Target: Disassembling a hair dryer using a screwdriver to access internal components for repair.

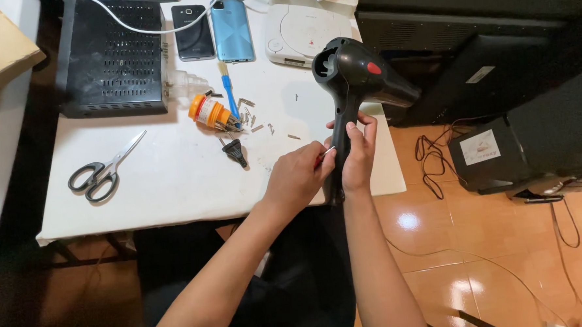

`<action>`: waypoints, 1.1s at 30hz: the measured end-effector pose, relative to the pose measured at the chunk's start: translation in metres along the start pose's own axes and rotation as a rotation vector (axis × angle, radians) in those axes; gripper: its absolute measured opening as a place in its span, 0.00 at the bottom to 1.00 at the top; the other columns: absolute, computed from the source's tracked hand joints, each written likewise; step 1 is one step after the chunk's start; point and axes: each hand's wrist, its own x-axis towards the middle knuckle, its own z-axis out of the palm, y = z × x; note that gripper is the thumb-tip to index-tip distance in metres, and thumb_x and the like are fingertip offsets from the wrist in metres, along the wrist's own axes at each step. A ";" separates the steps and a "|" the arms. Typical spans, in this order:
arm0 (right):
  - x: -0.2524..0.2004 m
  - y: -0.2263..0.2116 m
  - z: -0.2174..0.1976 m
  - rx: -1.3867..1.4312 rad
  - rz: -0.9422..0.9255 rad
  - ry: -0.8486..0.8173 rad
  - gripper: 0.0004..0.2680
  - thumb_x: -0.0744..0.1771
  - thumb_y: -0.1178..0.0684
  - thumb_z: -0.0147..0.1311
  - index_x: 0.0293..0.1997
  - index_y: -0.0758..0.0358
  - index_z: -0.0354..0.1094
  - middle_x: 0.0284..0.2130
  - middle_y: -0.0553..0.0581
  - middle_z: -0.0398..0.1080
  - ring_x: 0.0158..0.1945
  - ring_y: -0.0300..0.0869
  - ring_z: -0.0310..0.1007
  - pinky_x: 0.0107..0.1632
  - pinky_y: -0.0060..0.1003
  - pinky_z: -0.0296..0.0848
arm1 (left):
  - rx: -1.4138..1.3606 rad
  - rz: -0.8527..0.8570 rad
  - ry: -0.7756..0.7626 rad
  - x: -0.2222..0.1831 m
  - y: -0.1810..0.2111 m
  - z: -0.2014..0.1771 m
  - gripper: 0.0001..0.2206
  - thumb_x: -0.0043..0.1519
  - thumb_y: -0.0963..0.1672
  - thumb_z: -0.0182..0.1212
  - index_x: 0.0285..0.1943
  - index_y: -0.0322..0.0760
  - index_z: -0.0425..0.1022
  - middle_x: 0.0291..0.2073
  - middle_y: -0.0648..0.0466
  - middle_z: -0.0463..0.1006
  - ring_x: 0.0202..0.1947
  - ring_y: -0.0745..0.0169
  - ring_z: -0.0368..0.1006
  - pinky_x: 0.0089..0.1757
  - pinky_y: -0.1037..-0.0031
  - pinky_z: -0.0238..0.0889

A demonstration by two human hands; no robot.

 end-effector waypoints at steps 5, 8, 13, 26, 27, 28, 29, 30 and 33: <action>-0.003 -0.006 0.003 -0.008 -0.007 0.004 0.10 0.71 0.51 0.45 0.56 0.58 0.53 0.34 0.67 0.73 0.24 0.44 0.74 0.24 0.29 0.73 | -0.271 -0.031 0.061 -0.001 0.011 -0.016 0.08 0.60 0.46 0.68 0.40 0.38 0.79 0.27 0.46 0.81 0.26 0.47 0.79 0.27 0.68 0.72; -0.005 -0.008 0.005 -0.016 -0.009 0.007 0.09 0.71 0.51 0.45 0.56 0.58 0.53 0.34 0.66 0.73 0.24 0.43 0.73 0.24 0.28 0.73 | -0.352 -0.056 0.043 -0.002 0.003 -0.011 0.08 0.58 0.44 0.70 0.42 0.36 0.81 0.29 0.43 0.82 0.24 0.48 0.77 0.26 0.68 0.72; -0.005 -0.010 0.007 -0.021 -0.003 0.000 0.10 0.70 0.51 0.45 0.56 0.58 0.53 0.35 0.67 0.73 0.24 0.43 0.74 0.22 0.29 0.73 | -0.410 -0.087 -0.008 -0.001 0.003 -0.016 0.10 0.55 0.44 0.72 0.42 0.37 0.81 0.28 0.47 0.82 0.21 0.57 0.74 0.27 0.70 0.70; -0.001 -0.007 0.004 -0.022 0.011 0.024 0.10 0.70 0.51 0.45 0.56 0.58 0.53 0.35 0.67 0.73 0.24 0.43 0.73 0.19 0.32 0.72 | -0.099 -0.114 -0.056 0.025 -0.009 -0.027 0.10 0.63 0.47 0.63 0.41 0.34 0.75 0.28 0.44 0.81 0.31 0.43 0.80 0.35 0.59 0.74; -0.003 -0.007 0.003 0.017 0.039 0.031 0.09 0.71 0.50 0.44 0.56 0.57 0.53 0.36 0.69 0.72 0.23 0.45 0.71 0.15 0.35 0.69 | -0.052 -0.161 -0.062 0.033 -0.014 -0.033 0.10 0.62 0.47 0.65 0.41 0.35 0.76 0.28 0.45 0.81 0.32 0.44 0.80 0.36 0.59 0.74; -0.003 -0.007 0.003 0.016 0.043 0.034 0.09 0.71 0.50 0.44 0.56 0.57 0.53 0.36 0.69 0.72 0.23 0.45 0.71 0.15 0.35 0.69 | -0.053 -0.165 -0.066 0.043 -0.021 -0.043 0.10 0.62 0.47 0.65 0.41 0.35 0.76 0.28 0.45 0.81 0.32 0.44 0.80 0.36 0.59 0.74; -0.003 -0.007 0.004 0.036 0.043 0.017 0.09 0.71 0.51 0.43 0.56 0.57 0.52 0.36 0.69 0.72 0.22 0.44 0.70 0.15 0.33 0.69 | 0.055 -0.178 -0.111 0.054 -0.027 -0.052 0.09 0.62 0.46 0.65 0.39 0.35 0.77 0.27 0.47 0.81 0.32 0.47 0.80 0.37 0.61 0.74; -0.003 -0.008 0.004 0.057 0.043 0.000 0.09 0.71 0.51 0.43 0.55 0.57 0.52 0.36 0.68 0.71 0.21 0.43 0.70 0.14 0.32 0.69 | 0.163 -0.190 -0.155 0.065 -0.032 -0.062 0.07 0.62 0.45 0.65 0.38 0.36 0.78 0.26 0.49 0.80 0.32 0.50 0.80 0.37 0.62 0.74; -0.003 -0.010 0.005 0.044 0.043 -0.011 0.08 0.71 0.51 0.42 0.55 0.57 0.51 0.36 0.67 0.70 0.20 0.42 0.68 0.13 0.30 0.68 | 0.306 -0.206 -0.233 0.081 -0.047 -0.062 0.05 0.58 0.43 0.69 0.35 0.35 0.81 0.23 0.49 0.79 0.28 0.50 0.81 0.36 0.67 0.75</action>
